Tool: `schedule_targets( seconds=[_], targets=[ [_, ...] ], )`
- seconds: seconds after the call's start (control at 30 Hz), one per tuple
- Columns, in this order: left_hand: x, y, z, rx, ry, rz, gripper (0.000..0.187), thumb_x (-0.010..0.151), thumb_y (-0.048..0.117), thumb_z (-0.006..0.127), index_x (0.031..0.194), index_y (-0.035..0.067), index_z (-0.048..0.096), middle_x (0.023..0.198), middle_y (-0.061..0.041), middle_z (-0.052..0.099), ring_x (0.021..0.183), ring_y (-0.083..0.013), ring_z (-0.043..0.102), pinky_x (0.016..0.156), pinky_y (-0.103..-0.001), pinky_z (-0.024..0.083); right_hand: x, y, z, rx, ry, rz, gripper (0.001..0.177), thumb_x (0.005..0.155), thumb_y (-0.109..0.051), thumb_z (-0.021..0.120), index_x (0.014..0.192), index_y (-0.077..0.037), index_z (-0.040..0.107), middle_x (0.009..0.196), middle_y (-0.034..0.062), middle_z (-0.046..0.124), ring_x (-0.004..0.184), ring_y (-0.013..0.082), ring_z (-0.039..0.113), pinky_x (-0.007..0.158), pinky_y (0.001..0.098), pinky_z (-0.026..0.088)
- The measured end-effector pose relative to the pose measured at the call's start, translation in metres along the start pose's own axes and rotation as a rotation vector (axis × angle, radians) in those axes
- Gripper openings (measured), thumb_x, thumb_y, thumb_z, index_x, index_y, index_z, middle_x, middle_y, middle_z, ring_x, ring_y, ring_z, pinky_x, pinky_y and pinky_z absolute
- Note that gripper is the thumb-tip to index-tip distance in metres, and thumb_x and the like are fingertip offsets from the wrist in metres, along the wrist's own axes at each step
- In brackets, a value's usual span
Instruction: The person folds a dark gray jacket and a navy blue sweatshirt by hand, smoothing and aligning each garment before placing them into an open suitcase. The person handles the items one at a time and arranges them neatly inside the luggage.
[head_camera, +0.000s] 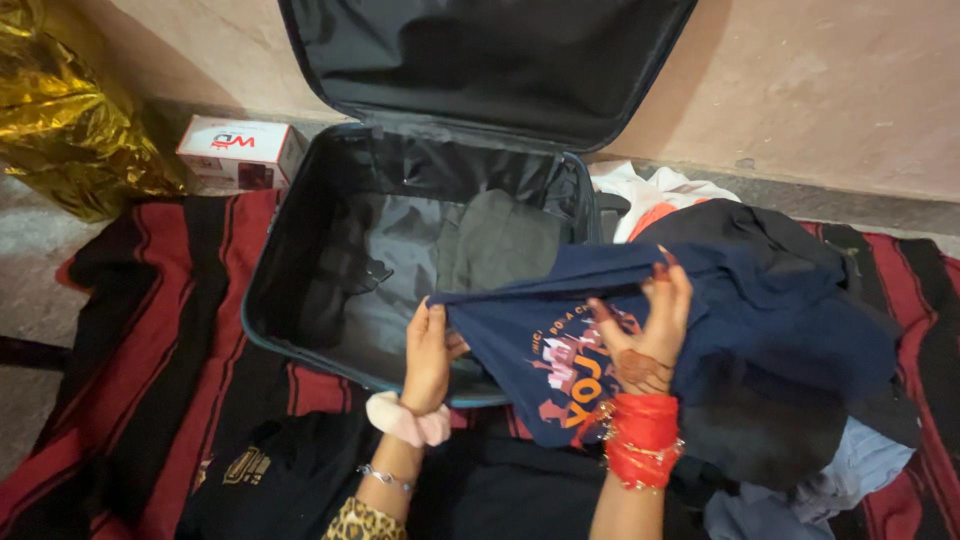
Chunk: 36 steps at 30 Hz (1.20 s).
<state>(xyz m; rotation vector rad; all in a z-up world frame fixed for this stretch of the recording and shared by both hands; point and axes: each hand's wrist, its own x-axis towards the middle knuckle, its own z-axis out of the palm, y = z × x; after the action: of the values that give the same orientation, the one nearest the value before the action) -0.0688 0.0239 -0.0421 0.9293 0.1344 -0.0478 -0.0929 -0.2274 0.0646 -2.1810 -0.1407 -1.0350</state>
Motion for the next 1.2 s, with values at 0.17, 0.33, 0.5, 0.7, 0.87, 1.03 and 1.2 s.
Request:
schedule_targets(
  seconds=[0.17,0.33,0.5,0.7,0.87,1.03,1.2],
  targets=[
    [0.013,-0.019,-0.03,-0.456,-0.201,-0.169,0.027,0.109,0.031,0.046,0.112,0.007,0.056,0.111,-0.015,0.07,0.096,-0.0296,0.073,0.085,-0.047,0.06,-0.013,0.001,0.027,-0.02,-0.298,0.377,0.108,0.072,-0.013,0.089,0.157,0.0,0.025,0.113,0.0218,0.058,0.077,0.0247,0.065,0.072,0.0346,0.055],
    [0.019,-0.016,-0.041,-0.59,-0.053,-0.299,0.048,0.107,0.041,0.042,0.126,-0.001,0.058,0.124,-0.017,0.07,0.111,-0.0296,0.07,0.099,-0.043,0.054,-0.021,0.005,0.035,0.237,-0.336,0.318,0.081,0.083,-0.006,0.08,0.147,0.0,0.031,0.102,0.0116,0.064,0.06,0.0197,0.065,0.059,0.032,0.053],
    [0.013,-0.006,-0.034,-0.595,0.123,-0.275,0.046,0.104,0.044,0.048,0.125,0.005,0.061,0.121,-0.01,0.07,0.109,-0.0257,0.067,0.099,-0.043,0.054,-0.019,0.002,0.039,0.476,-0.142,0.292,0.051,0.09,0.001,0.064,0.133,-0.003,0.036,0.138,0.0061,0.057,0.093,0.0155,0.072,0.063,0.031,0.064],
    [0.044,0.027,-0.021,-0.447,0.16,-0.109,0.039,0.103,0.041,0.058,0.126,0.01,0.061,0.115,-0.005,0.069,0.104,-0.0207,0.067,0.092,-0.039,0.055,-0.023,-0.018,0.05,-0.052,-0.537,0.204,0.024,0.092,0.002,0.06,0.112,-0.01,0.064,0.085,0.0147,0.075,0.077,0.0324,0.073,0.069,0.0403,0.057],
    [0.08,0.088,-0.017,-0.368,0.023,0.07,0.042,0.102,0.04,0.061,0.129,0.007,0.062,0.111,-0.006,0.071,0.097,-0.019,0.069,0.088,-0.035,0.056,-0.066,-0.101,0.088,0.006,-0.34,0.278,0.014,0.09,-0.009,0.066,0.101,-0.006,0.058,0.09,0.0221,0.066,0.083,0.0415,0.069,0.069,0.0455,0.055],
    [0.062,0.124,-0.052,-0.192,-0.367,0.242,0.034,0.103,0.025,0.064,0.133,0.01,0.058,0.104,-0.006,0.068,0.09,-0.0155,0.069,0.08,-0.03,0.056,-0.098,-0.16,0.12,0.236,-0.38,0.183,0.039,0.086,0.002,0.055,0.125,0.0,0.052,0.103,0.0287,0.063,0.086,0.0455,0.066,0.072,0.0474,0.054],
    [0.039,0.101,-0.082,-0.084,-0.16,0.141,0.031,0.104,0.021,0.061,0.13,0.004,0.06,0.107,-0.007,0.069,0.09,-0.0144,0.067,0.082,-0.029,0.054,-0.069,-0.094,0.133,0.392,-0.383,0.428,0.029,0.093,0.0,0.047,0.121,-0.002,0.055,0.086,0.0135,0.068,0.07,0.0244,0.075,0.065,0.0336,0.061]
  ],
)
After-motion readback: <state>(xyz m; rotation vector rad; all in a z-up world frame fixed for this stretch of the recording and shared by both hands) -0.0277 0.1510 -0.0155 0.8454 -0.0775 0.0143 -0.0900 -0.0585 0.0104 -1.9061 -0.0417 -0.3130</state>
